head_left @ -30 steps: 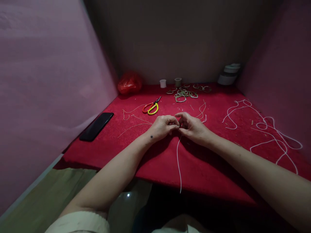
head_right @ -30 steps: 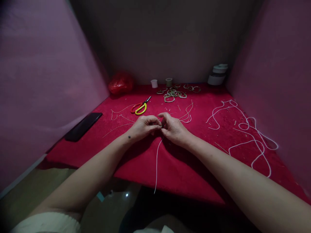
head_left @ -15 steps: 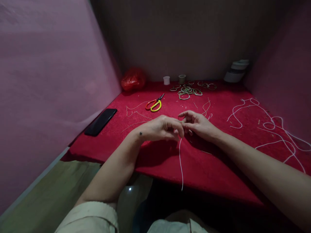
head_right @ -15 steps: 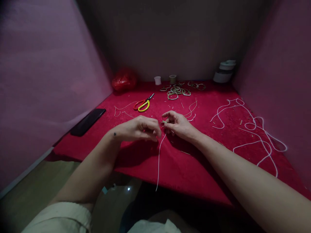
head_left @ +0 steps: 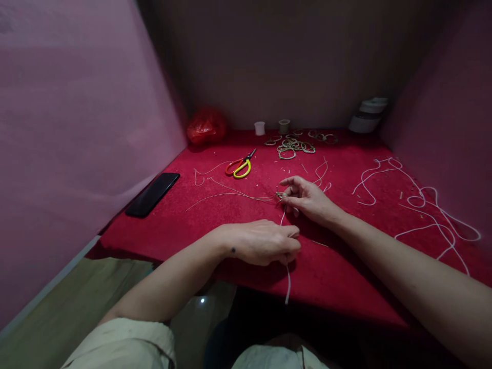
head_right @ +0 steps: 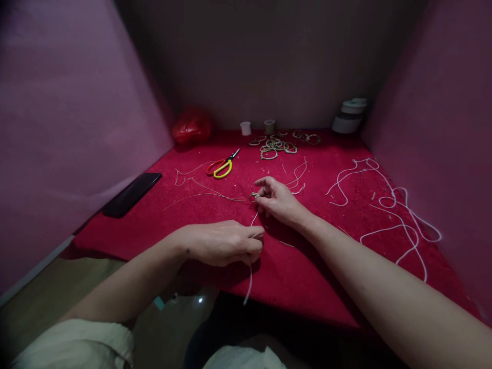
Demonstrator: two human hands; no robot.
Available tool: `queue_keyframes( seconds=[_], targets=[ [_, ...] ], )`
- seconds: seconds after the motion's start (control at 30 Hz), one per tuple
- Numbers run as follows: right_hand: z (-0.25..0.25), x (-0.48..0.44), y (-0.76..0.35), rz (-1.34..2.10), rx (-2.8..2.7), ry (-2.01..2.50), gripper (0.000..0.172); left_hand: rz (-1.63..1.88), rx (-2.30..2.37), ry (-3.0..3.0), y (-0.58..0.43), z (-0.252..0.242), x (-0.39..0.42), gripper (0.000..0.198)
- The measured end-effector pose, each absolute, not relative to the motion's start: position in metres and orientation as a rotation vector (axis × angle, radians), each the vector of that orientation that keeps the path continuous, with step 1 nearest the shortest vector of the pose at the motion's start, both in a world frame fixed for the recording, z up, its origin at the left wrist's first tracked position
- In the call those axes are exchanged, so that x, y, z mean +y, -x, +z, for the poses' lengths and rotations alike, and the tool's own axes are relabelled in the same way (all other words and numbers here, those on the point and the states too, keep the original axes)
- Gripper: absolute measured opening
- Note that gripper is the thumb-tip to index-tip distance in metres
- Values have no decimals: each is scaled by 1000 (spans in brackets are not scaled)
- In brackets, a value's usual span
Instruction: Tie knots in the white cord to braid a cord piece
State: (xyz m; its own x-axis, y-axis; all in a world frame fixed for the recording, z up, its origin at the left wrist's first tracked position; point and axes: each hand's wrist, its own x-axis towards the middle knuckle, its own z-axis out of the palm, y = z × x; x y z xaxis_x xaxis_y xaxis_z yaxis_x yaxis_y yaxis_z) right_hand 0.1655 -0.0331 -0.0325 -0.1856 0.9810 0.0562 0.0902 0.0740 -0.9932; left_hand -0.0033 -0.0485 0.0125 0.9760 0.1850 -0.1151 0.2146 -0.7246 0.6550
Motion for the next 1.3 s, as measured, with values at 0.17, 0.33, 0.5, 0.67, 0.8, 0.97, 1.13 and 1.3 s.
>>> queue_keyframes(
  seconds=[0.17, 0.33, 0.5, 0.67, 0.8, 0.97, 1.13, 1.3],
  targets=[
    [-40, -30, -169, 1225, -1438, 1088, 33, 197, 304, -2113, 1, 23, -49, 8],
    [-36, -32, -168, 1226, -1493, 1099, 28, 683, 535, -1566, -5, 17, -36, 10],
    [-30, -35, -165, 1228, -1504, 1140, 28, 944, 572, -1202, -11, 6, -15, 19],
    [-30, -34, -167, 1242, -1525, 1136, 26, 1015, 599, -1092, -13, 1, -5, 13],
    [-28, -35, -170, 1294, -1526, 1099, 33, 1071, 591, -1053, -17, -4, 0, 10],
    [-28, -34, -170, 1369, -1477, 1073, 38, 1078, 598, -1065, -20, -10, 5, 11],
    [-33, -31, -168, 1316, -1458, 1077, 32, 1083, 625, -1140, -18, -11, 8, 13],
    [-35, -32, -167, 1280, -1440, 1084, 34, 1034, 873, -1368, -9, -7, 12, 10]
  ],
)
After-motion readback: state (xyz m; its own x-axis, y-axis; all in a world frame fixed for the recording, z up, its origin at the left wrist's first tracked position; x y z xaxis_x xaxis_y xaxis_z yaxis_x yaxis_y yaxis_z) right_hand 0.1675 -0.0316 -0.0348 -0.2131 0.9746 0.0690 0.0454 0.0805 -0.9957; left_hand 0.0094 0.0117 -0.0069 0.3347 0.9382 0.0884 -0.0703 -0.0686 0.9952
